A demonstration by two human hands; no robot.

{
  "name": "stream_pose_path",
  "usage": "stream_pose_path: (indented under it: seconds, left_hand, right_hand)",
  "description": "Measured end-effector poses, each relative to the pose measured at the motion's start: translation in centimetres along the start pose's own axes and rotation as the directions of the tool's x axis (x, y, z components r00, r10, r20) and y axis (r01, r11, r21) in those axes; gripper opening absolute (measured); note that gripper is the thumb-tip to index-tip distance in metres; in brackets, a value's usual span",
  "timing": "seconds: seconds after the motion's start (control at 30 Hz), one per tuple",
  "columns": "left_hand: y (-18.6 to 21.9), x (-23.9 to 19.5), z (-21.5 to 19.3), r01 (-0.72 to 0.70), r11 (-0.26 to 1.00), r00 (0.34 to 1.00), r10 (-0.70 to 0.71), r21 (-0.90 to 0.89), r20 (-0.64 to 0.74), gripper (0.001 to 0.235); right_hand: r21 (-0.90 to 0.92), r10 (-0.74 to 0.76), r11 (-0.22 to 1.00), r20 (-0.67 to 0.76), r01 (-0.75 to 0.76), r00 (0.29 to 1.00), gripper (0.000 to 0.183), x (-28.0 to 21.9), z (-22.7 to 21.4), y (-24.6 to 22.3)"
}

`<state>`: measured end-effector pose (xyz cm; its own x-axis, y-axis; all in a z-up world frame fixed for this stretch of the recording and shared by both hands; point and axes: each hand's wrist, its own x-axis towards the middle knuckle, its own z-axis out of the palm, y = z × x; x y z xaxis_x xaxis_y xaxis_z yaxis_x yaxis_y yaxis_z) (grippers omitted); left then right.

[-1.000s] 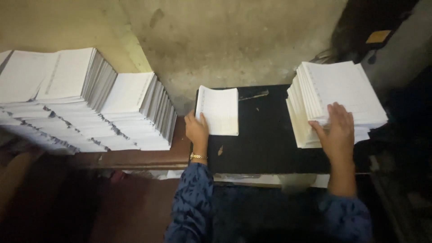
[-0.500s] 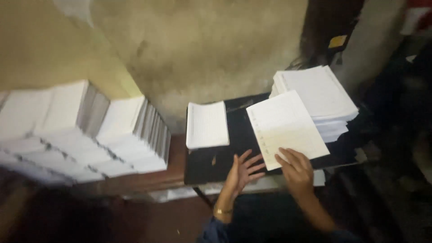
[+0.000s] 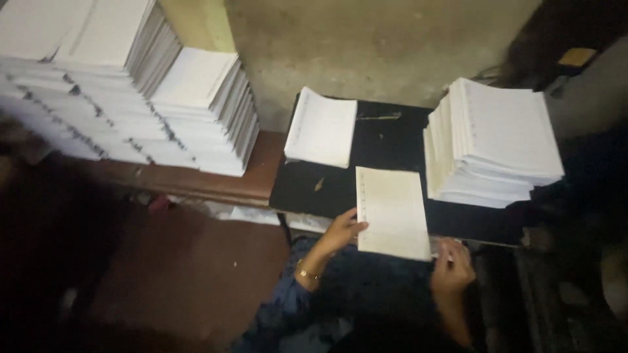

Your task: Folding individual sheets of paper and stacking them on a table

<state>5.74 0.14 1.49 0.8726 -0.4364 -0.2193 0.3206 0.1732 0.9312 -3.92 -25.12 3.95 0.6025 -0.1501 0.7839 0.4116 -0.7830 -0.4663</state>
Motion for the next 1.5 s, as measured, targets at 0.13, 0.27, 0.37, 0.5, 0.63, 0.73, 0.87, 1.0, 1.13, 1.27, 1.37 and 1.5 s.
stream_pose_path:
  seconds: [0.13,0.27,0.37,0.5,0.63,0.73,0.87,1.0,1.13,1.27,1.37,1.5]
  left_hand:
    - [-0.1,0.4,0.2,-0.048,0.956,0.985,0.093,0.289,-0.146,0.059]
    - [7.1,-5.8,3.4,0.081,0.525,0.888,0.348,0.847,-0.301,0.04]
    - [6.6,-6.0,4.2,-0.413,0.441,0.821,0.56,0.797,0.115,0.029]
    - [1.5,-2.8,5.1,-0.556,0.252,0.767,0.522,0.792,0.373,0.066]
    - [3.0,-3.6,5.8,-0.481,0.206,0.824,0.437,0.852,0.36,0.049]
    - [2.1,-3.0,5.2,-0.468,0.215,0.832,0.434,0.857,0.346,0.054]
    - [-1.5,-1.0,4.3,-0.475,0.184,0.772,0.557,0.861,0.307,0.067]
    - [4.2,-4.6,6.2,-0.344,0.279,0.886,0.414,0.896,0.211,0.049]
    - [5.7,-5.2,6.3,-0.417,0.375,0.862,0.453,0.828,0.229,0.017]
    - [2.2,-3.5,5.5,-0.433,0.531,0.794,0.607,0.729,0.03,0.008]
    - [-1.0,-2.0,4.0,-0.33,0.662,0.777,0.595,0.673,-0.205,0.012]
    - [2.3,-3.8,5.6,-0.313,0.768,0.846,0.493,0.559,-0.204,0.008]
  right_hand:
    - [-0.235,0.55,0.83,0.189,-0.506,0.813,0.039,0.9,-1.2,4.2]
    - [0.234,0.757,0.136,0.603,-0.963,0.253,0.038,-1.6,1.0,5.7]
    - [0.08,0.832,0.031,0.551,-0.996,0.07,0.051,4.0,-0.9,-2.9]
    - [0.292,0.768,0.062,0.597,-0.955,0.232,0.055,0.1,1.5,2.6]
    - [0.403,0.74,0.007,0.614,-0.915,0.276,0.049,0.8,1.0,1.0]
    - [0.345,0.751,-0.001,0.62,-0.939,0.227,0.051,1.7,0.0,-0.7]
    - [0.443,0.735,-0.025,0.615,-0.896,0.284,0.046,-2.1,2.3,4.5]
    - [0.494,0.698,-0.002,0.624,-0.87,0.352,0.051,-4.1,2.7,6.2]
    - [0.468,0.681,-0.027,0.655,-0.883,0.326,0.051,-2.8,2.0,4.9]
    - [0.456,0.675,-0.064,0.675,-0.888,0.298,0.05,-2.8,1.5,4.7]
    - [0.47,0.697,-0.042,0.646,-0.882,0.311,0.041,-1.3,1.7,1.7]
    - [0.441,0.688,-0.048,0.665,-0.896,0.29,0.051,-0.4,1.6,0.9]
